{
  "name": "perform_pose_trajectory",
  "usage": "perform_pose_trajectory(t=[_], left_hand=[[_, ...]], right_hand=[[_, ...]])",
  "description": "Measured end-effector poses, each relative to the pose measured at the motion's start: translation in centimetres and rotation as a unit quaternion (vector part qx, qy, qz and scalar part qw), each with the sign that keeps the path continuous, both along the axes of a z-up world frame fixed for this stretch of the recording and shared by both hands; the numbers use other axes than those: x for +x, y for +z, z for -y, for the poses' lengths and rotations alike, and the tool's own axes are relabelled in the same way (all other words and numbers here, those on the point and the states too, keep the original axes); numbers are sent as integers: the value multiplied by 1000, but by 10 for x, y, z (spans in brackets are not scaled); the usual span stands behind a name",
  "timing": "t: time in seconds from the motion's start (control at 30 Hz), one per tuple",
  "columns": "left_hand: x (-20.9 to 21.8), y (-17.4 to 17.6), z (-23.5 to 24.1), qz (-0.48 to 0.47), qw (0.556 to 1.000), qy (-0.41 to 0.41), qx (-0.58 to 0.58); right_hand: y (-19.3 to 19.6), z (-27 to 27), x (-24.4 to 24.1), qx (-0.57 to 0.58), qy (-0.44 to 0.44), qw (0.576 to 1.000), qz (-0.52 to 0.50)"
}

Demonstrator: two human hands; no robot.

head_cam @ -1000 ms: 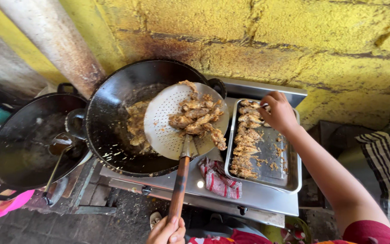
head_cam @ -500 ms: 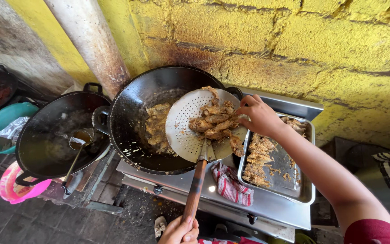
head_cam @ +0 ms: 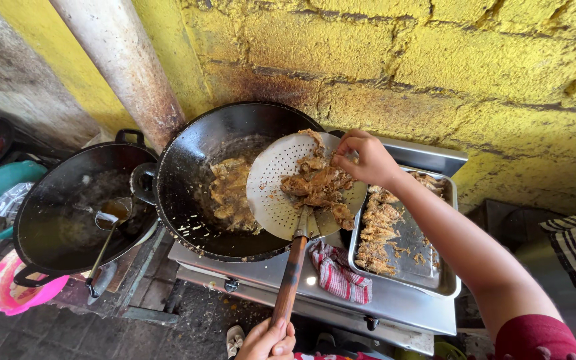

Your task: The person fries small fish in a wok, stirs them with a spatula, and transfers the cooked fish to a metal tray using a slotted spoon. The person also adjusts the stove knob and arranges the fried fish on the tray.

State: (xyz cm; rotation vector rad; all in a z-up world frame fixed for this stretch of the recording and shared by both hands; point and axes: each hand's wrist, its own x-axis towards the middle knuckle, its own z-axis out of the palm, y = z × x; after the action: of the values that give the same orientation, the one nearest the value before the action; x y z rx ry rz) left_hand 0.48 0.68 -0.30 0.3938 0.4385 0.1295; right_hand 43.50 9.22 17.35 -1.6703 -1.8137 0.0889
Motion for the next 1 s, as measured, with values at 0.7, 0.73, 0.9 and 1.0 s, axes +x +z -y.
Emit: perform_pose_trajectory(t=[0.7,0.73,0.9,1.0], left_hand=[[-34,-99,-19,-41,987,-1,155],[-36,-114,-22,-44,983,0,180],[-47,-173,-24,-162,840,72,513],[-43,-189,-20,-207,889,130,387]], right_hand=[[58,100,96,-336,-223,901,159],[41,99,105,-376,-229,877,194],[-61,89,141,-488,-208,799,285],[-115,76,150,-508,-156,782,324]])
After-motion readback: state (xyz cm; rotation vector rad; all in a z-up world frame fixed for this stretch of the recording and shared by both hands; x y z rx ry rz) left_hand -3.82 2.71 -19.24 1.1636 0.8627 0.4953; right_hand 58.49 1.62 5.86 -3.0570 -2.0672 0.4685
